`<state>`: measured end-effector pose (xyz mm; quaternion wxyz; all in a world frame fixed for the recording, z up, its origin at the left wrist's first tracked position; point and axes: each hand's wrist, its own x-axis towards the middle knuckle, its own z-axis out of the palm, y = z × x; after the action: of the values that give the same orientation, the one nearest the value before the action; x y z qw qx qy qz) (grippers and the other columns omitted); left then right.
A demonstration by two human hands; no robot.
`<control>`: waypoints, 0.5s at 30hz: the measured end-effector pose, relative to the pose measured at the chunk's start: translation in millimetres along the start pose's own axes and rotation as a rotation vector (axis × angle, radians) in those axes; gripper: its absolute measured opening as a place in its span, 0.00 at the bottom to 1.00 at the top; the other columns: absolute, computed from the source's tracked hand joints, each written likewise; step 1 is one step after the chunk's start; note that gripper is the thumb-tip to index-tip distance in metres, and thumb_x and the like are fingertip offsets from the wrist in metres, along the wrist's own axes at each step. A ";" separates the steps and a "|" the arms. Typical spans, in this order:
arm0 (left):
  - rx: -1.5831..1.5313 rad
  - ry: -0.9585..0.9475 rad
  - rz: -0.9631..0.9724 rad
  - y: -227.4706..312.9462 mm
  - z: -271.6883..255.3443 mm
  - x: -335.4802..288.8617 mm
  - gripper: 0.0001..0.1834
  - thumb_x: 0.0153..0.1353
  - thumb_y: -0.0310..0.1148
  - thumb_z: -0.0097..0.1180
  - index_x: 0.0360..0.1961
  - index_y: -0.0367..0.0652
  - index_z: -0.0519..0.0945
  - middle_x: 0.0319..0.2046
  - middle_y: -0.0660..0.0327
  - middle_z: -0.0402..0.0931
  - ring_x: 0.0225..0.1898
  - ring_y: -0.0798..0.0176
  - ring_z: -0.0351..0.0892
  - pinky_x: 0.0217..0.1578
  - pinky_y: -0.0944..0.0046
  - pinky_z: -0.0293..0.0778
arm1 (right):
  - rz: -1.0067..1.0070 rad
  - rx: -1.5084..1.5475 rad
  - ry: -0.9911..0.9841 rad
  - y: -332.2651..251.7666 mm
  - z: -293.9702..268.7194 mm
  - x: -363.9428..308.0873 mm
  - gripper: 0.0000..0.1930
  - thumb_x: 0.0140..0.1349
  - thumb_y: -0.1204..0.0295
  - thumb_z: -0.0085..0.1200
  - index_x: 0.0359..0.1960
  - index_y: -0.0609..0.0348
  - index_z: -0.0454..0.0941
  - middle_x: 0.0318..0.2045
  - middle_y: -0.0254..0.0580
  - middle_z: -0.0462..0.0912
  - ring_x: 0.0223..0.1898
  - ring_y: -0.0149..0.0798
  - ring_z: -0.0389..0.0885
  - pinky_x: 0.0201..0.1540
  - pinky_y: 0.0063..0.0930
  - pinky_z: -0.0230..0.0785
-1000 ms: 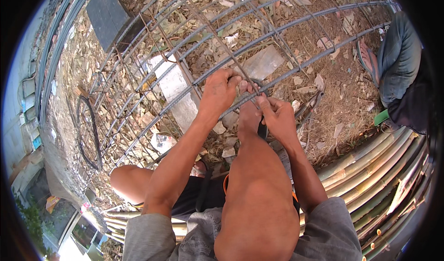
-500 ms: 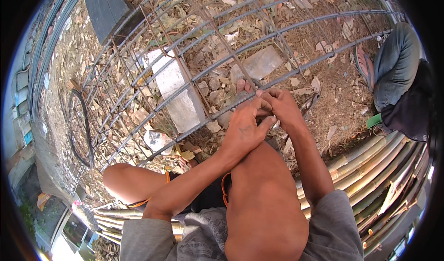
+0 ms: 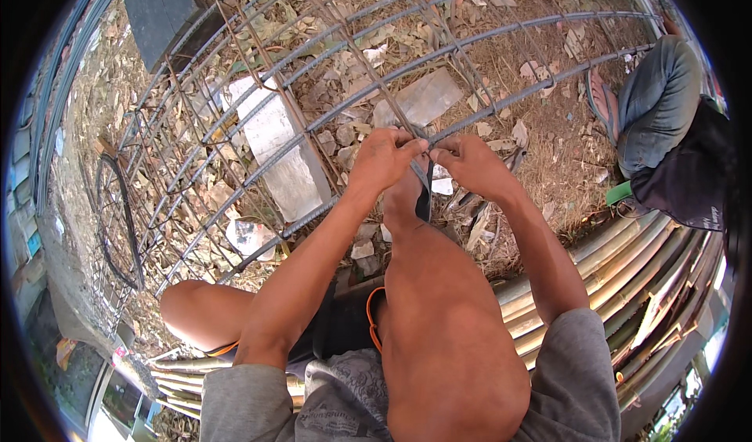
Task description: The person uses a pair of pliers and thin wire to secure the intersections of a long metal rebar cage on the ground.
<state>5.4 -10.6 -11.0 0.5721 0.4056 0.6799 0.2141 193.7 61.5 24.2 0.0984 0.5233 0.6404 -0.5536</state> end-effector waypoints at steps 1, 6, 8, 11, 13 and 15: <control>-0.003 0.001 0.011 -1.2 -0.6 0.7 0.21 0.63 0.46 0.63 0.41 0.36 0.88 0.40 0.59 0.86 0.34 0.63 0.80 0.43 0.58 0.76 | 0.003 0.043 -0.011 3.6 0.4 1.6 0.16 0.67 0.65 0.55 0.42 0.69 0.85 0.31 0.56 0.86 0.36 0.43 0.86 0.42 0.41 0.74; -0.031 -0.023 0.037 -9.1 -4.1 -1.2 0.20 0.62 0.44 0.62 0.42 0.36 0.87 0.43 0.55 0.86 0.41 0.60 0.83 0.48 0.58 0.75 | 0.212 0.186 -0.222 -6.2 -9.2 4.4 0.16 0.67 0.64 0.54 0.45 0.66 0.85 0.25 0.39 0.80 0.26 0.31 0.75 0.31 0.29 0.67; -0.012 -0.039 0.087 -8.4 -3.0 -3.0 0.20 0.62 0.43 0.62 0.44 0.36 0.87 0.44 0.54 0.86 0.44 0.58 0.85 0.50 0.58 0.74 | 0.249 0.404 -0.245 4.6 -7.1 6.6 0.17 0.68 0.62 0.55 0.46 0.63 0.85 0.23 0.30 0.74 0.24 0.25 0.65 0.29 0.21 0.58; -0.010 0.020 0.087 -6.4 0.6 -6.3 0.21 0.62 0.42 0.61 0.47 0.36 0.86 0.48 0.52 0.86 0.51 0.53 0.84 0.54 0.58 0.72 | 0.208 0.586 -0.325 28.3 -1.1 12.9 0.19 0.70 0.59 0.55 0.49 0.62 0.83 0.25 0.27 0.74 0.26 0.25 0.65 0.31 0.19 0.58; 0.012 0.050 0.163 -6.4 2.8 -6.5 0.21 0.62 0.41 0.61 0.49 0.37 0.85 0.49 0.51 0.85 0.52 0.49 0.84 0.55 0.57 0.72 | 0.141 0.624 -0.293 35.0 9.6 10.0 0.19 0.70 0.58 0.54 0.50 0.62 0.82 0.27 0.26 0.74 0.26 0.24 0.65 0.32 0.19 0.58; -0.023 0.058 0.164 -0.8 5.8 -7.3 0.21 0.62 0.41 0.62 0.49 0.37 0.86 0.46 0.50 0.86 0.48 0.52 0.84 0.52 0.57 0.73 | 0.023 0.605 -0.236 40.9 14.7 7.6 0.21 0.71 0.55 0.55 0.51 0.61 0.81 0.30 0.25 0.75 0.28 0.24 0.66 0.34 0.21 0.61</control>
<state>10.8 -17.9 -8.7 0.5372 0.4471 0.6582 0.2798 215.6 47.3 -11.3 0.0182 0.4684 0.4250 -0.7743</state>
